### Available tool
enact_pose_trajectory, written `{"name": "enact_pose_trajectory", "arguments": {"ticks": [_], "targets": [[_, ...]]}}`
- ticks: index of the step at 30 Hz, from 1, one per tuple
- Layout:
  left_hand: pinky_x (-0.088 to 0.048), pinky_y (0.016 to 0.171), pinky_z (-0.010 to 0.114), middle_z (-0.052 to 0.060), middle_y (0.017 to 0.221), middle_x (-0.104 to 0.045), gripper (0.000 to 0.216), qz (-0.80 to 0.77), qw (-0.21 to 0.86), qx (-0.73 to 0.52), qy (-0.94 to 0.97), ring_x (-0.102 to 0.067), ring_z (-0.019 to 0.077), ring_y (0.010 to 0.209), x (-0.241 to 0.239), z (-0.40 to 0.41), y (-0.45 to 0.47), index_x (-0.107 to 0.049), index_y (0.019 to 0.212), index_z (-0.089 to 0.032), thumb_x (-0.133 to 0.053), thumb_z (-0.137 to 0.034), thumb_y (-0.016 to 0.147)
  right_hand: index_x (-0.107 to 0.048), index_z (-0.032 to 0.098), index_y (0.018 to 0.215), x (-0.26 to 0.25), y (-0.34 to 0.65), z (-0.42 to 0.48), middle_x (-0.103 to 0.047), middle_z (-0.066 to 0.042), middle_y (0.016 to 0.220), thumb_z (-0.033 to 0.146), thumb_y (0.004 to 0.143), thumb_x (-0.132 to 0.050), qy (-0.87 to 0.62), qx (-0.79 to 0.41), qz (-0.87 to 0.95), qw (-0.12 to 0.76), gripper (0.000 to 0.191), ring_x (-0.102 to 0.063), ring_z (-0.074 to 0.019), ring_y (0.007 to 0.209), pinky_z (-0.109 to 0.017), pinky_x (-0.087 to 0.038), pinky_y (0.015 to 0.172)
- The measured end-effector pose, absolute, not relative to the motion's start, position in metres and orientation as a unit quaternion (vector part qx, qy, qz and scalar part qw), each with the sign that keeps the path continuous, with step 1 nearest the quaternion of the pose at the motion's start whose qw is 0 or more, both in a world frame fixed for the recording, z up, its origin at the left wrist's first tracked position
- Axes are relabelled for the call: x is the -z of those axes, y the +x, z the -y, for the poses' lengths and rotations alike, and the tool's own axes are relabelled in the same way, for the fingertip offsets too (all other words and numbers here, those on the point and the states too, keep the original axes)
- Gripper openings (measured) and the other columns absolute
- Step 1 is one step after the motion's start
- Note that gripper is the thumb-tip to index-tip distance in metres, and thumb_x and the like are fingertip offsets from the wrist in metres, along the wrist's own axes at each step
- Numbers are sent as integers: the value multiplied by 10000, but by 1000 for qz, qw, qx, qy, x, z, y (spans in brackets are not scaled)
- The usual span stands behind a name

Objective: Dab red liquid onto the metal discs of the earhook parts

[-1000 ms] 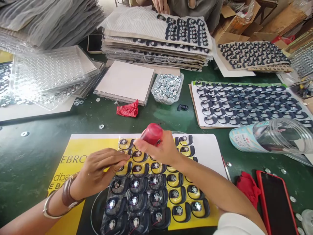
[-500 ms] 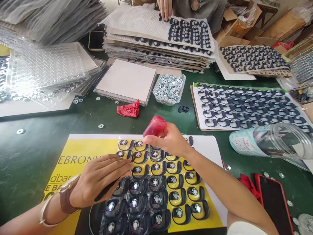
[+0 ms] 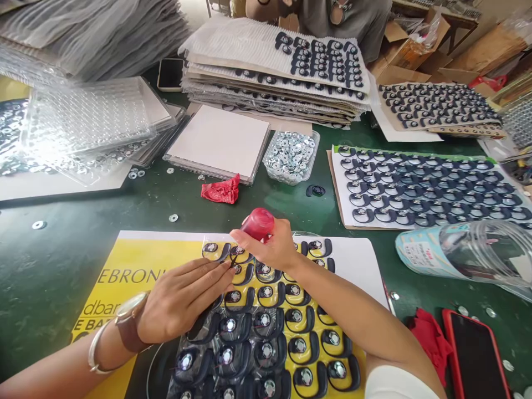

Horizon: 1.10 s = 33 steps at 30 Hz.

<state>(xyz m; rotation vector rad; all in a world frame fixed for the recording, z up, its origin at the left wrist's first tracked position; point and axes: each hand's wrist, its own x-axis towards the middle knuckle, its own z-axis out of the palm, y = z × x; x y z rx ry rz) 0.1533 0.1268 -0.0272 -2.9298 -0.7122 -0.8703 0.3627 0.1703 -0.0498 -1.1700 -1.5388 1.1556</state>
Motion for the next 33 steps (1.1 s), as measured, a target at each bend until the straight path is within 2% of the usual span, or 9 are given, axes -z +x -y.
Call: {"name": "enact_pose_trajectory", "arguments": {"ticks": [7, 18, 33], "targets": [[-591, 768, 363, 106, 935, -735, 204, 226, 4, 284, -932, -704, 220, 849, 26, -126, 156, -654, 1039, -66, -491, -81, 917, -648, 200, 775, 51, 362, -170, -678, -9, 620, 476, 815, -688, -478, -443, 648, 395, 282, -628, -155, 578, -275, -527, 588], [-586, 775, 357, 106, 941, -731, 185, 234, -13, 281, -931, -701, 208, 850, 23, -127, 157, -640, 1052, -70, -511, -141, 940, -642, 180, 742, 49, 361, -170, -662, -9, 600, 507, 845, -637, -508, -401, 637, 419, 343, -607, -139, 567, -257, -504, 596], [-584, 778, 349, 96, 941, -734, 190, 242, -20, 279, -929, -706, 196, 841, 23, -128, 156, -624, 1065, -95, -481, -148, 952, -651, 183, 727, 48, 360, -172, -644, 1, 567, 541, 844, -623, -517, -373, 660, 397, 377, -607, -144, 567, -260, -494, 614]]}}
